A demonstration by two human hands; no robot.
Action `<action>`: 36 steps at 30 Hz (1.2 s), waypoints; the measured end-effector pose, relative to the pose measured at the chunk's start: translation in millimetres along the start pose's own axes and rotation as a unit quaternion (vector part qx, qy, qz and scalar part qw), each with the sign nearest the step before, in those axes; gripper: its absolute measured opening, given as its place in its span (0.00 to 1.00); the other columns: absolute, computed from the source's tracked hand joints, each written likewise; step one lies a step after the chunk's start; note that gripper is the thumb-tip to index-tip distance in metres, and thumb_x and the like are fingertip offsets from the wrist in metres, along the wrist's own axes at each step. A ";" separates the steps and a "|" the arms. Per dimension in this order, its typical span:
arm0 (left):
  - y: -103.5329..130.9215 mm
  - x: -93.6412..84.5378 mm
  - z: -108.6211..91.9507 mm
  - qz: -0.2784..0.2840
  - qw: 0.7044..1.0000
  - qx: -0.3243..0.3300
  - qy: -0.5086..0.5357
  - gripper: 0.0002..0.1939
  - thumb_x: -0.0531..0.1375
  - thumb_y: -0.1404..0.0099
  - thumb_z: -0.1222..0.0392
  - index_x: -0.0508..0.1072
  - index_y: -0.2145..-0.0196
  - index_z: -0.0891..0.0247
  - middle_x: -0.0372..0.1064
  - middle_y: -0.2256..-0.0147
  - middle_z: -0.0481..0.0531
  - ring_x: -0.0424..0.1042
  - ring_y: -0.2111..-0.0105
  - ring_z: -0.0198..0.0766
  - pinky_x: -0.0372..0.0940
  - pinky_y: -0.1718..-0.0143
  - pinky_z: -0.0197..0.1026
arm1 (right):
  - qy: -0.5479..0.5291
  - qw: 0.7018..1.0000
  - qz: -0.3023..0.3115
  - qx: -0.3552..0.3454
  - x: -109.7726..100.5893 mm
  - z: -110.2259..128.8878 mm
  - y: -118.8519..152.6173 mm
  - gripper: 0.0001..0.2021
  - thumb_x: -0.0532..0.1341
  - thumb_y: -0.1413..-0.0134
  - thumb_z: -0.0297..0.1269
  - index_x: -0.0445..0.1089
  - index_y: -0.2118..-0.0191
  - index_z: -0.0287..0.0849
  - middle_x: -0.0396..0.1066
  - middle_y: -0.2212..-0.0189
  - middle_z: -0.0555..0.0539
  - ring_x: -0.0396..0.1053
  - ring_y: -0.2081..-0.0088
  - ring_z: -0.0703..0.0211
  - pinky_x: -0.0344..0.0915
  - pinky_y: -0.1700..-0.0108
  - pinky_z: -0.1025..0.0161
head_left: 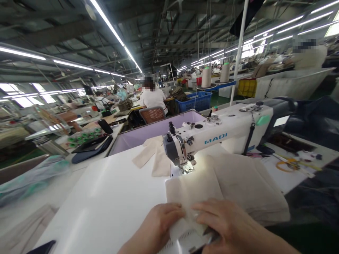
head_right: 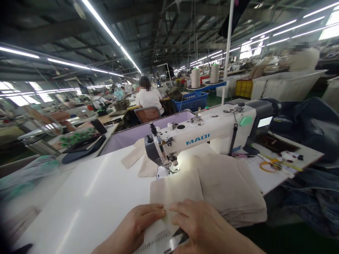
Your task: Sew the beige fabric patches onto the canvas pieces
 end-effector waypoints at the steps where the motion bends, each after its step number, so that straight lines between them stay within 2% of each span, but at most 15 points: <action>1: 10.1 -4.0 9.8 -0.006 1.000 -0.023 -0.002 0.26 0.54 0.35 0.73 0.74 0.43 0.56 0.76 0.46 0.55 0.76 0.47 0.44 0.70 0.44 0.44 | -0.004 1.000 0.019 -0.001 1.8 -2.2 2.6 0.24 0.70 0.46 0.52 0.74 0.49 0.43 0.70 0.40 0.38 0.71 0.47 0.45 0.68 0.50 0.58; 3: 28.6 -11.6 25.1 -0.003 0.998 -0.062 0.010 0.22 0.57 0.33 0.68 0.75 0.44 0.54 0.76 0.46 0.54 0.76 0.46 0.44 0.70 0.43 0.44 | -0.016 0.998 0.061 0.005 7.2 -7.3 7.3 0.28 0.71 0.48 0.51 0.73 0.45 0.42 0.66 0.37 0.37 0.69 0.43 0.41 0.67 0.46 0.55; 5: 41.7 -17.9 33.1 0.014 0.995 -0.092 0.035 0.18 0.59 0.31 0.62 0.77 0.46 0.52 0.77 0.47 0.53 0.75 0.45 0.45 0.69 0.42 0.45 | -0.038 0.996 0.074 0.024 10.3 -12.9 8.9 0.24 0.70 0.47 0.44 0.74 0.46 0.41 0.68 0.39 0.37 0.68 0.43 0.42 0.66 0.45 0.55; 8: 48.2 -27.8 36.9 0.016 0.984 -0.155 0.083 0.15 0.57 0.29 0.55 0.79 0.49 0.52 0.77 0.47 0.53 0.74 0.45 0.45 0.67 0.40 0.47 | -0.101 0.991 0.063 0.064 8.8 -19.4 2.0 0.11 0.66 0.49 0.29 0.77 0.58 0.42 0.78 0.54 0.44 0.74 0.54 0.52 0.65 0.53 0.62; 10: 45.9 -33.9 39.4 -0.009 0.970 -0.215 0.115 0.17 0.53 0.27 0.50 0.80 0.52 0.54 0.78 0.49 0.53 0.75 0.47 0.45 0.67 0.41 0.47 | -0.153 0.981 0.047 0.105 6.2 -23.9 -8.8 0.07 0.63 0.51 0.26 0.75 0.67 0.43 0.78 0.66 0.50 0.73 0.64 0.58 0.63 0.62 0.66; 13: 41.8 -41.2 49.0 -0.079 0.941 -0.309 0.112 0.24 0.49 0.28 0.42 0.77 0.67 0.58 0.78 0.61 0.55 0.76 0.57 0.48 0.70 0.50 0.47 | -0.212 0.953 -0.031 0.215 5.1 -37.4 -26.6 0.04 0.60 0.44 0.32 0.72 0.68 0.43 0.74 0.73 0.51 0.71 0.70 0.59 0.61 0.67 0.65; 14: 42.2 -43.1 53.5 -0.106 0.929 -0.341 0.097 0.25 0.49 0.30 0.39 0.74 0.72 0.58 0.76 0.66 0.54 0.75 0.61 0.49 0.70 0.55 0.47 | -0.214 0.938 -0.079 0.262 5.9 -43.7 -29.8 0.04 0.59 0.42 0.35 0.71 0.64 0.43 0.74 0.73 0.51 0.71 0.69 0.57 0.61 0.66 0.64; 16: 45.9 -44.5 62.0 -0.144 0.904 -0.397 0.070 0.27 0.49 0.33 0.35 0.66 0.78 0.58 0.70 0.74 0.51 0.72 0.68 0.48 0.69 0.62 0.46 | -0.206 0.906 -0.145 0.339 14.2 -53.7 -31.1 0.13 0.60 0.41 0.39 0.68 0.51 0.43 0.72 0.73 0.51 0.72 0.69 0.55 0.62 0.65 0.62; 19: 51.3 -42.0 68.3 -0.152 0.888 -0.428 0.067 0.27 0.49 0.36 0.32 0.61 0.79 0.57 0.65 0.77 0.48 0.69 0.71 0.46 0.65 0.65 0.44 | -0.258 0.879 -0.208 0.344 31.9 -57.4 -27.9 0.22 0.61 0.43 0.41 0.58 0.44 0.43 0.71 0.72 0.53 0.73 0.69 0.55 0.66 0.63 0.60; 22: 56.1 -40.5 70.0 -0.144 0.886 -0.436 0.069 0.28 0.48 0.36 0.30 0.60 0.78 0.57 0.63 0.77 0.47 0.67 0.72 0.45 0.63 0.68 0.43 | -0.280 0.879 -0.247 0.297 36.4 -53.5 -20.9 0.15 0.60 0.43 0.37 0.58 0.51 0.45 0.73 0.69 0.51 0.74 0.67 0.57 0.67 0.61 0.62; 24: 58.0 -39.6 71.0 -0.137 0.887 -0.436 0.063 0.28 0.47 0.35 0.31 0.61 0.78 0.57 0.64 0.77 0.47 0.68 0.72 0.45 0.63 0.68 0.42 | -0.247 0.902 -0.216 0.280 34.9 -48.8 -20.5 0.08 0.60 0.45 0.32 0.61 0.59 0.46 0.72 0.69 0.51 0.73 0.68 0.58 0.66 0.63 0.63; 26: 58.3 -38.7 72.3 -0.131 0.892 -0.431 0.046 0.26 0.47 0.34 0.34 0.64 0.76 0.56 0.67 0.75 0.48 0.70 0.70 0.45 0.64 0.66 0.42 | -0.222 0.924 -0.156 0.271 34.0 -44.5 -25.1 0.07 0.61 0.48 0.27 0.65 0.64 0.45 0.73 0.70 0.51 0.73 0.67 0.58 0.65 0.63 0.64; 28: 57.2 -38.2 73.3 -0.131 0.896 -0.425 0.021 0.23 0.48 0.33 0.37 0.68 0.73 0.56 0.71 0.72 0.50 0.72 0.67 0.47 0.65 0.64 0.42 | -0.213 0.931 -0.114 0.275 33.2 -43.3 -31.1 0.09 0.61 0.49 0.23 0.69 0.64 0.43 0.75 0.67 0.49 0.73 0.64 0.58 0.64 0.61 0.65; 31: 55.3 -37.6 73.3 -0.135 0.894 -0.428 -0.005 0.20 0.48 0.34 0.40 0.70 0.69 0.55 0.76 0.68 0.52 0.75 0.65 0.48 0.66 0.62 0.43 | -0.184 0.934 -0.090 0.294 32.3 -45.5 -39.7 0.10 0.61 0.46 0.21 0.74 0.62 0.41 0.77 0.63 0.47 0.74 0.61 0.57 0.64 0.59 0.65; 36: 55.6 -36.5 71.7 -0.136 0.882 -0.451 -0.020 0.19 0.46 0.34 0.41 0.67 0.69 0.54 0.74 0.73 0.50 0.75 0.70 0.47 0.66 0.68 0.42 | -0.142 0.941 -0.056 0.302 34.3 -46.3 -47.0 0.11 0.60 0.44 0.20 0.77 0.61 0.39 0.77 0.61 0.44 0.73 0.57 0.55 0.63 0.54 0.64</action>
Point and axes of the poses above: each hand's wrist, its own y-axis away from the middle knuckle, its own x-axis out of the palm, z = x × y, the point moved 6 cm from there along -y, towards the middle knuckle
